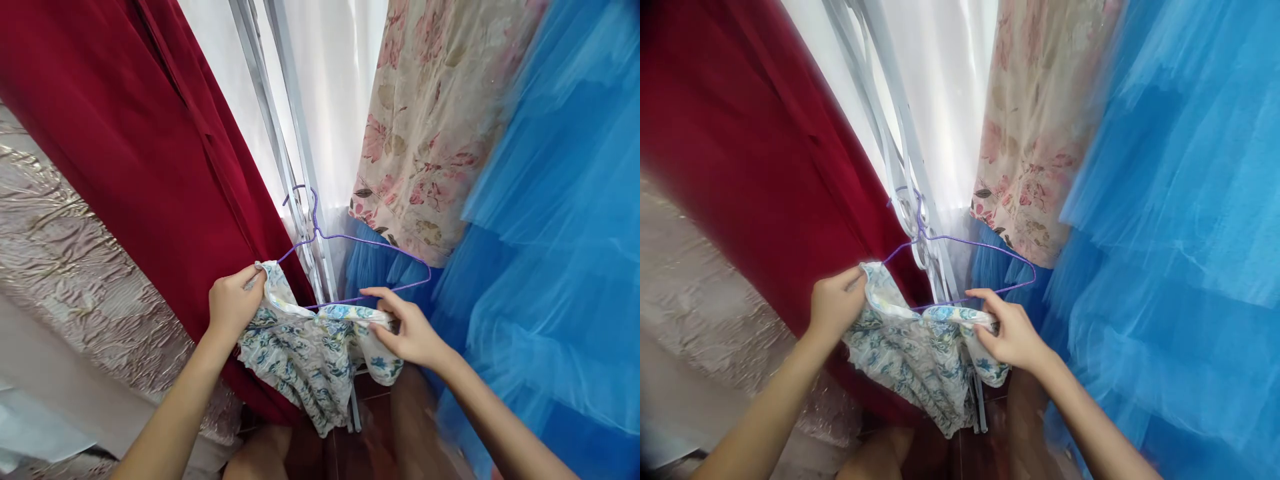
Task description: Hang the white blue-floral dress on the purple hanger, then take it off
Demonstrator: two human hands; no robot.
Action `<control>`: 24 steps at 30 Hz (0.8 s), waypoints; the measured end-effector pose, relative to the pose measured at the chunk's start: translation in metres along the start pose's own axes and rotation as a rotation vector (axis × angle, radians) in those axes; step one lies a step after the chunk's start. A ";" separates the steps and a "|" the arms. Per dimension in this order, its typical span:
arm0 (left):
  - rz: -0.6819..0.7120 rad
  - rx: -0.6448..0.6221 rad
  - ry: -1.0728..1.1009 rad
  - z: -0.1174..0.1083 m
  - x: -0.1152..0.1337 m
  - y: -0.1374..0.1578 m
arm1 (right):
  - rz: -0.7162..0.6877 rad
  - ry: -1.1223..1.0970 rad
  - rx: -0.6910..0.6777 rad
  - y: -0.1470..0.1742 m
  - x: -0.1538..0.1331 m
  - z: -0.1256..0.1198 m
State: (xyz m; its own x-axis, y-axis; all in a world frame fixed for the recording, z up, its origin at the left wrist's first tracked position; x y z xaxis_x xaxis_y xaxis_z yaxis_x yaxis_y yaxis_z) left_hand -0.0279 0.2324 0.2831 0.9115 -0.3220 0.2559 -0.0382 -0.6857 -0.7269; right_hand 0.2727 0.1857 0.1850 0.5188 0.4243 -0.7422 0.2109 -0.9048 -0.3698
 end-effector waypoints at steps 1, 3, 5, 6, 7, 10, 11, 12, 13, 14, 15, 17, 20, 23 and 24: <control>0.016 0.003 -0.009 -0.001 0.000 0.000 | 0.013 0.000 0.047 0.002 0.008 -0.014; 0.040 0.003 -0.030 -0.002 0.001 0.001 | 0.044 0.010 0.197 0.004 0.023 -0.046; 0.048 -0.006 -0.029 -0.002 0.004 0.003 | 0.058 0.039 0.375 0.006 0.029 -0.074; 0.048 -0.015 -0.025 -0.001 0.006 0.004 | 0.056 0.056 0.448 0.008 0.029 -0.083; 0.045 -0.022 -0.024 -0.001 0.008 0.005 | 0.052 0.069 0.510 0.009 0.028 -0.091; 0.030 -0.026 -0.033 -0.003 0.013 0.007 | 0.073 0.104 0.634 0.014 0.028 -0.105; 0.023 -0.026 -0.033 -0.004 0.014 0.007 | 0.099 0.109 0.638 0.014 0.031 -0.107; 0.018 -0.028 -0.029 -0.004 0.014 0.008 | 0.129 0.110 0.616 0.011 0.036 -0.108; 0.013 -0.033 -0.025 -0.005 0.015 0.008 | 0.155 0.108 0.576 0.008 0.040 -0.108; 0.011 -0.039 -0.024 -0.005 0.014 0.008 | 0.175 0.099 0.526 0.003 0.045 -0.108; 0.009 -0.041 -0.030 -0.006 0.013 0.008 | 0.185 0.088 0.477 -0.001 0.048 -0.108; 0.010 -0.024 -0.056 -0.010 0.010 0.007 | 0.180 0.078 0.387 -0.009 0.050 -0.111; 0.037 0.015 -0.064 -0.018 0.002 0.002 | 0.169 -0.006 0.161 -0.018 0.046 -0.106; 0.070 -0.015 0.065 -0.014 -0.002 -0.003 | 0.180 -0.187 0.006 -0.024 0.043 -0.095; 0.070 -0.041 0.140 -0.010 -0.003 -0.003 | 0.169 -0.215 0.056 -0.027 0.041 -0.096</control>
State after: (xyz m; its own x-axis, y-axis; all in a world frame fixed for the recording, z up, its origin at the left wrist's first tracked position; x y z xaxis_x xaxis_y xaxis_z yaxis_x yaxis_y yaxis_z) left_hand -0.0341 0.2291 0.2910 0.8404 -0.4553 0.2940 -0.1186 -0.6839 -0.7199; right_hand 0.3676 0.2237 0.2179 0.3541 0.2706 -0.8952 0.0872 -0.9626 -0.2565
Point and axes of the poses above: each hand's wrist, its own y-axis away from the middle knuckle, its own z-axis out of the palm, x = y × z, the point moved 9 cm from there along -y, towards the middle knuckle, and after that the axes turned 7 degrees about z, right-handed, at the moved point
